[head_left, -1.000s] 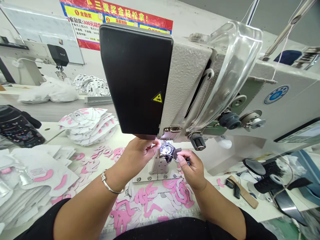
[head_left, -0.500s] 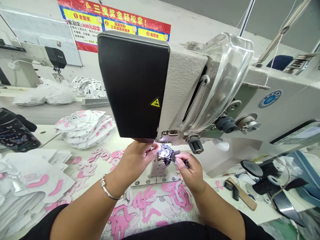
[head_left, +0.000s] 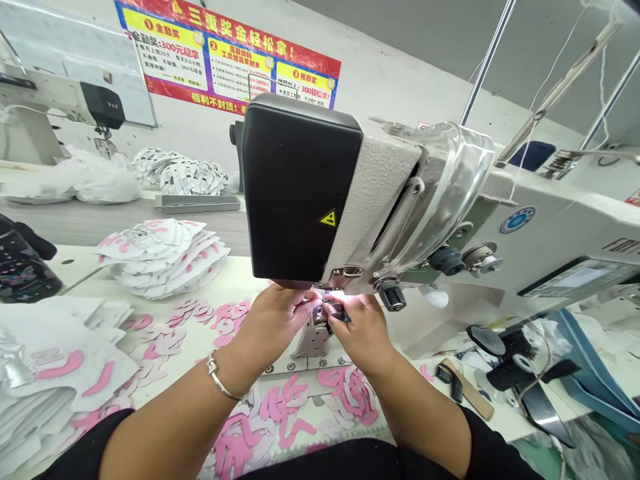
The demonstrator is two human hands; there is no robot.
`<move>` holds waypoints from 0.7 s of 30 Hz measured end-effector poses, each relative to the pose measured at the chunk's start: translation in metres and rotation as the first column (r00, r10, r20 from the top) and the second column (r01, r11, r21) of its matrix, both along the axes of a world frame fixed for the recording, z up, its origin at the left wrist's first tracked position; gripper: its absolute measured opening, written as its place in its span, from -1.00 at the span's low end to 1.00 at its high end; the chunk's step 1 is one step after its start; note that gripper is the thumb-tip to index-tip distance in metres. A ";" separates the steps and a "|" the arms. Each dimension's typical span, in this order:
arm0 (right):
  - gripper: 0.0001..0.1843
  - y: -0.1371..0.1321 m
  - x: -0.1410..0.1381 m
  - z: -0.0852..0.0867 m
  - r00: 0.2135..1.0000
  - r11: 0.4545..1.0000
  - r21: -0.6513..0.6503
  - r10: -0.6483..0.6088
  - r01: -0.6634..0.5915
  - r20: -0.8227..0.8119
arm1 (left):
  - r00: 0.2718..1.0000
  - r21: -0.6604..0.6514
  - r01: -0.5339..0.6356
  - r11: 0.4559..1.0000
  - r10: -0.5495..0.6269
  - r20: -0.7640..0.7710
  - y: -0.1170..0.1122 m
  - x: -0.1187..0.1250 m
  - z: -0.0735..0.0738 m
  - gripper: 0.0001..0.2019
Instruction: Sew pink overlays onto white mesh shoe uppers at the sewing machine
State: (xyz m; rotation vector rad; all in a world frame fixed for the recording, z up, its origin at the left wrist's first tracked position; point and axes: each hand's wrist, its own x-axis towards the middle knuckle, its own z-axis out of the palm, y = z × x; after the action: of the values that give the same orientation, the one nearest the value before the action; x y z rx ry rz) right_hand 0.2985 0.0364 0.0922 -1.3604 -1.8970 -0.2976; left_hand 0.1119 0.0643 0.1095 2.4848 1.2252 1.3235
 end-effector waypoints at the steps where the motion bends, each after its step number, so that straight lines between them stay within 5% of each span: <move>1: -0.74 0.001 -0.002 -0.001 1.000 1.000 0.002 0.002 -0.002 -0.020 | 1.000 0.004 0.000 1.000 0.000 0.001 0.000 0.000 -0.001 -0.88; 8: -0.83 -0.001 -0.006 0.001 0.979 0.997 0.055 0.067 -0.058 -0.195 | 0.998 0.061 0.022 0.998 -0.019 -0.058 -0.010 0.000 0.002 -0.86; 14: -0.87 -0.018 -0.001 0.010 0.914 0.971 0.079 0.237 -0.224 -0.329 | 0.990 0.168 0.016 0.986 0.009 -0.144 -0.023 -0.001 0.002 -0.88; 21: -0.89 -0.020 0.002 0.009 0.888 0.968 0.062 0.247 -0.242 -0.389 | 0.984 0.238 0.012 0.971 0.031 -0.177 -0.025 0.003 0.001 -0.83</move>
State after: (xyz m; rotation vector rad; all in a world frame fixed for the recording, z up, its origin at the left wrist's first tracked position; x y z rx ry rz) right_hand 0.3000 0.0166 0.1016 -1.0606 -1.6933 0.0895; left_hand 0.1146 0.0391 0.1103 2.8234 1.1747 1.3467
